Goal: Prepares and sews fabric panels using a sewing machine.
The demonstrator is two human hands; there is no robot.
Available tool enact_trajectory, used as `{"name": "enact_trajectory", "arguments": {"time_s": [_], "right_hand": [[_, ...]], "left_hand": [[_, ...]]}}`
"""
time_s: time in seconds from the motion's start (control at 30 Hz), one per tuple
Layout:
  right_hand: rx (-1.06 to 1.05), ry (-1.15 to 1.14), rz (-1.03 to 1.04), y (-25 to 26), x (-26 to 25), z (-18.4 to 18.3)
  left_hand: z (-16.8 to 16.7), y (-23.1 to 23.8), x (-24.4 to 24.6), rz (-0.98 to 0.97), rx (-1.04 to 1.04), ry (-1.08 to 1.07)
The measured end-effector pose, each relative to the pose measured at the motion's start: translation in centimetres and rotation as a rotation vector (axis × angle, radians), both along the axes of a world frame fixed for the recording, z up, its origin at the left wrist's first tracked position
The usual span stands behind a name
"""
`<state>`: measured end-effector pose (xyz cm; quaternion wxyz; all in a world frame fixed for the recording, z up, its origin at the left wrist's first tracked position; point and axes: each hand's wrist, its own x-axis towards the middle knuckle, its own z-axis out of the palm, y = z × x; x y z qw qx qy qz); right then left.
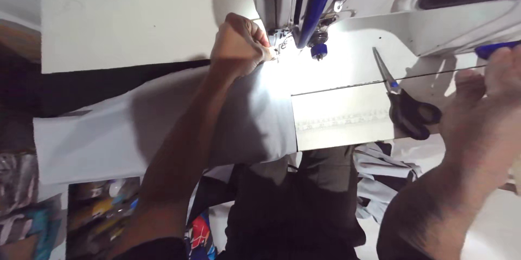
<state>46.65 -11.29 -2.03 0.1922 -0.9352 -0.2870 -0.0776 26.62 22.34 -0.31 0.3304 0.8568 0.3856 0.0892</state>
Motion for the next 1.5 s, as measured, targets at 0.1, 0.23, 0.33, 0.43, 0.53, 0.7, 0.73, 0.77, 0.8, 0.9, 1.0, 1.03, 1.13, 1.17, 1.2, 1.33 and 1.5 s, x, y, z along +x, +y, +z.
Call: {"name": "enact_trajectory", "arguments": {"time_s": [0.1,0.23,0.33,0.43,0.53,0.7,0.73,0.77,0.8,0.9,1.0,1.03,1.13,1.17,1.2,1.33,1.5], "right_hand": [[-0.127,0.121,0.047,0.4,0.4,0.2],[-0.222,0.203,0.050,0.8,1.3,0.8],[-0.238,0.193,0.039,1.0,0.9,0.8],[-0.138,0.072,0.045,0.7,0.1,0.4],[0.096,-0.096,0.047,-0.8,-2.4,1.1],[0.637,0.013,0.346,-2.7,-11.6,-0.6],[0.707,0.282,0.394,-2.4,-14.0,-1.8],[0.751,0.566,0.403,-1.9,-16.2,-3.2],[0.778,0.828,0.372,-1.1,-18.1,-4.9],[0.828,1.236,0.302,1.9,-21.0,-9.6],[0.873,1.288,0.431,4.5,-21.8,-12.0],[0.890,1.272,0.470,5.0,-22.1,-12.5],[0.935,1.189,0.590,4.8,-22.5,-12.6],[0.932,1.178,0.624,4.1,-22.6,-12.2],[0.927,1.167,0.643,3.2,-22.9,-11.6],[0.968,1.124,0.598,-0.1,-24.1,-8.4],[0.956,1.116,0.495,-0.8,-24.5,-8.1]], "left_hand": [[-0.1,0.0,0.0,0.000,-0.006,-0.005],[-0.5,0.2,-0.1,-0.016,-0.027,0.006],[-1.0,0.4,-0.1,-0.039,-0.025,0.024],[-1.1,0.4,-0.2,-0.053,-0.017,0.021],[-1.2,0.5,-0.2,-0.046,-0.037,-0.003],[-0.5,0.2,-0.2,-0.089,0.003,-0.034],[-0.1,0.0,-0.2,-0.104,0.046,-0.012],[0.2,-0.1,-0.3,-0.121,0.109,0.015],[0.5,-0.1,-0.5,-0.139,0.188,0.054],[1.6,-1.5,-1.6,-0.269,0.359,0.194],[0.7,-4.3,-5.0,-0.529,0.413,0.116],[0.1,-5.3,-6.1,-0.621,0.396,0.049],[-1.3,-7.6,-8.7,-0.814,0.262,-0.091],[-1.8,-7.9,-9.4,-0.856,0.239,-0.127],[-2.4,-8.0,-10.1,-0.892,0.228,-0.163],[-3.9,-7.7,-11.5,-0.984,0.310,-0.186],[-4.2,-7.6,-11.6,-1.059,0.361,-0.182]]}}
